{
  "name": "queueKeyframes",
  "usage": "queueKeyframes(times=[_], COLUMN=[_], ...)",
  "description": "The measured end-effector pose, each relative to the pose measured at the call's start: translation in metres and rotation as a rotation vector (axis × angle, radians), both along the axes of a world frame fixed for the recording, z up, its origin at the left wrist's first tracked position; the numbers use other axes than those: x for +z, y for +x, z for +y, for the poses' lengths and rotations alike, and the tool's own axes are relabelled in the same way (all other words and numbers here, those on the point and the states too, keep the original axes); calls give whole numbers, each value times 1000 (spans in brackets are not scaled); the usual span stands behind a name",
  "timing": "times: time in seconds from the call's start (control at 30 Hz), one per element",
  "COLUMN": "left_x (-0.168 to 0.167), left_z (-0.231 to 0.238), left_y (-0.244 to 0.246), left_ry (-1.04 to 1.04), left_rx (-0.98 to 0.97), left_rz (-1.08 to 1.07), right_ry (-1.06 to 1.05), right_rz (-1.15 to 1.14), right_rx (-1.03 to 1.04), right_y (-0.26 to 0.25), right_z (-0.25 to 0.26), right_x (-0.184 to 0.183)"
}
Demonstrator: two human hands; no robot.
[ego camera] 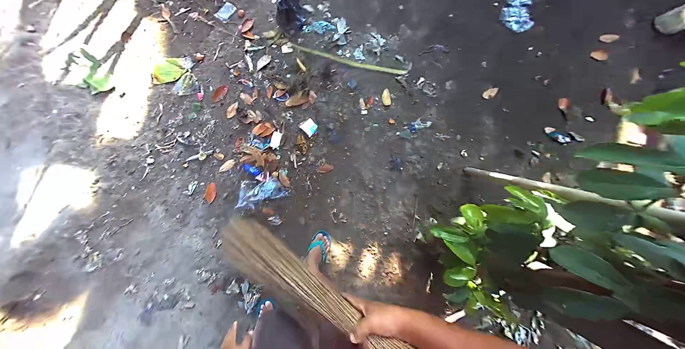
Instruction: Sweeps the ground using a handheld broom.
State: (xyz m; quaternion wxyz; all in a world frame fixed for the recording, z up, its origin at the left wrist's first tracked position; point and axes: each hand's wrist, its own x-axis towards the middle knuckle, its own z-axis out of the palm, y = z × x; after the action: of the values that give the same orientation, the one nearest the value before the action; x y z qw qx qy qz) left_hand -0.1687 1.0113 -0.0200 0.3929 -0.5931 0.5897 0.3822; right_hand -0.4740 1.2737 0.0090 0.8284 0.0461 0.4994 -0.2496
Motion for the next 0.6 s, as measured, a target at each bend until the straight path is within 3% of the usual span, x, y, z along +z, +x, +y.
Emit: queueKeyframes(times=[0.07,0.13,0.27,0.37,0.43,0.5,0.6], left_x=[1,8,7,11,15,24,32], left_z=[3,2,3,5,5,9,15], left_y=[0,-7,-3,1,-12,-26,-50], left_ry=[-9,-14,-6,50,103,204,370], left_rx=[52,115,132,209,260,196,-230], left_rz=[52,99,170,133,111,136,58], right_ry=[21,100,210,166,101,8,-3], right_rz=[-3,150,634,826,848,698,306], right_rx=[201,271,-105,-299,-358,-356,-139], right_y=[8,-17,-126,-145,-133,-104,-52], right_z=[3,-19,-96,-147,-165,-161,-135], right_x=[-21,-44,-75,-93,-75,-31,23])
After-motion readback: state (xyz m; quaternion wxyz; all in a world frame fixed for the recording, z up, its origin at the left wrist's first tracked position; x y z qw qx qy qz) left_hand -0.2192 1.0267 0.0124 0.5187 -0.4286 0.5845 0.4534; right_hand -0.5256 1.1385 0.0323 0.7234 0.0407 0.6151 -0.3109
